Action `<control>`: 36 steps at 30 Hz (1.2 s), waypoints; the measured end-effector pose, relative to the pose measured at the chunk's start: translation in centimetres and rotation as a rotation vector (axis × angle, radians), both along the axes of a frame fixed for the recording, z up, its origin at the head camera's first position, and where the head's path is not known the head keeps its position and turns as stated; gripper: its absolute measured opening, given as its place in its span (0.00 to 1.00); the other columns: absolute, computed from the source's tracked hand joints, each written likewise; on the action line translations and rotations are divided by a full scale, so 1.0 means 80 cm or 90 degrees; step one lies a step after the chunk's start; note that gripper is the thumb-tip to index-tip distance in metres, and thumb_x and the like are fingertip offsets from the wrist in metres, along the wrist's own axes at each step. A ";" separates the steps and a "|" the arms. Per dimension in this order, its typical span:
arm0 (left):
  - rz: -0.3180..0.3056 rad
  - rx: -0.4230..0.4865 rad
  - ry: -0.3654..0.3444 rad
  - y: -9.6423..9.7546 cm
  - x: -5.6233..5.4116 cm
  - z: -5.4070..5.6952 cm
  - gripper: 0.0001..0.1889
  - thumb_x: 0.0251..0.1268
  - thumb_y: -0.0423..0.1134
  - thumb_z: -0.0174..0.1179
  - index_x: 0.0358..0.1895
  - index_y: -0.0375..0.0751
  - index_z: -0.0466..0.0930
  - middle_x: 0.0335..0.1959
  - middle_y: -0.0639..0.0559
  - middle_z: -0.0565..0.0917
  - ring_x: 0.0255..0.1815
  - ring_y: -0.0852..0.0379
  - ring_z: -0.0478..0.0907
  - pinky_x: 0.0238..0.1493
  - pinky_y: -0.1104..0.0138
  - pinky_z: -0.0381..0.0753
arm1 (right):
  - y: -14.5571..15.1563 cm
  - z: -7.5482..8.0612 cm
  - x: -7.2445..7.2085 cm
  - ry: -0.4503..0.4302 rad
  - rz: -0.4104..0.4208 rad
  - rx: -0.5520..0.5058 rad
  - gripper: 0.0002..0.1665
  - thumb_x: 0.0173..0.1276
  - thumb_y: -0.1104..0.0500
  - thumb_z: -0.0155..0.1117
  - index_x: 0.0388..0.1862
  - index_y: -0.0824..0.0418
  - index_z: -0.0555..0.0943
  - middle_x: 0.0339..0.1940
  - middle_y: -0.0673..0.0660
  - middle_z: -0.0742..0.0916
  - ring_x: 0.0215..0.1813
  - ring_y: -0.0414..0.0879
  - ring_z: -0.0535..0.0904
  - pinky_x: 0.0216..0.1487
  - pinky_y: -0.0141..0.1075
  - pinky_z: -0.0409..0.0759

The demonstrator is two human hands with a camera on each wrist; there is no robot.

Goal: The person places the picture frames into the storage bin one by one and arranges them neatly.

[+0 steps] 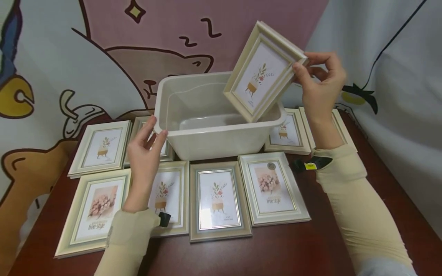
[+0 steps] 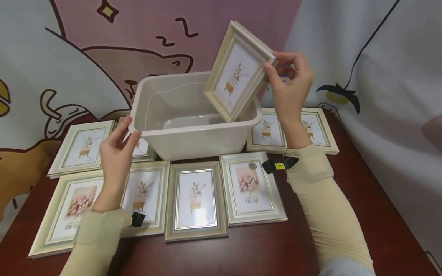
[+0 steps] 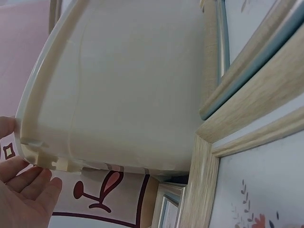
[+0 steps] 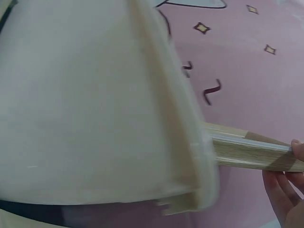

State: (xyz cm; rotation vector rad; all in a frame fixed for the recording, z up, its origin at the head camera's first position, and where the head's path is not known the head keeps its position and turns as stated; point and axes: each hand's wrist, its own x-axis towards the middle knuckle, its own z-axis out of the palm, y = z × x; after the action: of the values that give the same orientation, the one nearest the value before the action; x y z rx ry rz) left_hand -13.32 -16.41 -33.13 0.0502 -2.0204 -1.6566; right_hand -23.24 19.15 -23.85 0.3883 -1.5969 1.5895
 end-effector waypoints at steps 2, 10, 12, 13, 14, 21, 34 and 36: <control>0.000 -0.004 -0.003 0.000 0.001 -0.001 0.24 0.67 0.36 0.65 0.66 0.38 0.76 0.69 0.50 0.76 0.72 0.58 0.72 0.69 0.66 0.74 | -0.001 -0.012 -0.001 -0.015 -0.008 0.022 0.10 0.59 0.68 0.73 0.40 0.62 0.85 0.33 0.48 0.83 0.27 0.38 0.82 0.32 0.27 0.86; 0.004 -0.022 -0.014 0.001 0.005 -0.001 0.24 0.67 0.38 0.65 0.66 0.40 0.76 0.69 0.52 0.77 0.72 0.58 0.71 0.69 0.65 0.74 | -0.005 -0.043 0.006 -0.087 -0.100 0.108 0.13 0.58 0.62 0.76 0.42 0.64 0.85 0.38 0.42 0.84 0.34 0.36 0.82 0.31 0.20 0.81; 0.005 -0.023 -0.016 0.001 0.005 0.000 0.24 0.67 0.38 0.64 0.66 0.40 0.76 0.69 0.52 0.77 0.72 0.58 0.71 0.69 0.65 0.74 | -0.005 -0.048 0.009 -0.079 -0.117 0.149 0.14 0.60 0.61 0.76 0.42 0.65 0.85 0.39 0.39 0.83 0.36 0.34 0.82 0.32 0.19 0.81; 0.005 -0.024 -0.017 0.001 0.005 0.000 0.24 0.67 0.38 0.64 0.66 0.40 0.76 0.69 0.52 0.77 0.72 0.58 0.71 0.69 0.65 0.74 | -0.005 -0.050 0.011 -0.072 -0.123 0.167 0.14 0.60 0.60 0.75 0.42 0.66 0.84 0.39 0.39 0.83 0.37 0.33 0.82 0.33 0.18 0.80; 0.005 -0.023 -0.017 0.001 0.005 -0.001 0.24 0.67 0.38 0.64 0.66 0.40 0.76 0.69 0.52 0.77 0.72 0.59 0.71 0.69 0.65 0.74 | -0.005 -0.053 0.012 -0.065 -0.126 0.182 0.15 0.61 0.60 0.75 0.42 0.67 0.84 0.39 0.38 0.82 0.37 0.31 0.82 0.34 0.18 0.80; 0.006 -0.015 -0.024 0.000 0.007 -0.002 0.25 0.68 0.38 0.64 0.67 0.40 0.75 0.69 0.54 0.76 0.72 0.60 0.71 0.69 0.66 0.73 | -0.007 -0.066 0.021 -0.048 -0.135 0.251 0.16 0.59 0.62 0.76 0.42 0.70 0.84 0.38 0.57 0.85 0.40 0.26 0.80 0.36 0.14 0.78; 0.002 0.000 -0.011 0.001 0.003 0.000 0.25 0.67 0.36 0.64 0.66 0.39 0.75 0.69 0.52 0.76 0.72 0.59 0.71 0.70 0.62 0.73 | -0.005 -0.082 0.032 -0.013 -0.153 0.318 0.17 0.58 0.62 0.76 0.38 0.73 0.81 0.34 0.66 0.83 0.38 0.45 0.84 0.43 0.15 0.79; 0.001 0.003 -0.011 0.001 0.001 0.000 0.25 0.67 0.36 0.64 0.66 0.38 0.75 0.69 0.52 0.76 0.72 0.59 0.71 0.70 0.63 0.73 | -0.004 -0.082 0.033 -0.005 -0.158 0.329 0.17 0.58 0.63 0.76 0.37 0.73 0.80 0.33 0.66 0.83 0.36 0.51 0.84 0.43 0.14 0.77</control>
State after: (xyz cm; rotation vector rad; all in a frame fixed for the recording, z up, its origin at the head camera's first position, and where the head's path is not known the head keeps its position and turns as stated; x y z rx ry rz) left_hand -13.21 -16.30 -33.11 0.0673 -2.0288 -1.6647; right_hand -20.56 18.84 -30.42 0.4327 -1.9726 0.9829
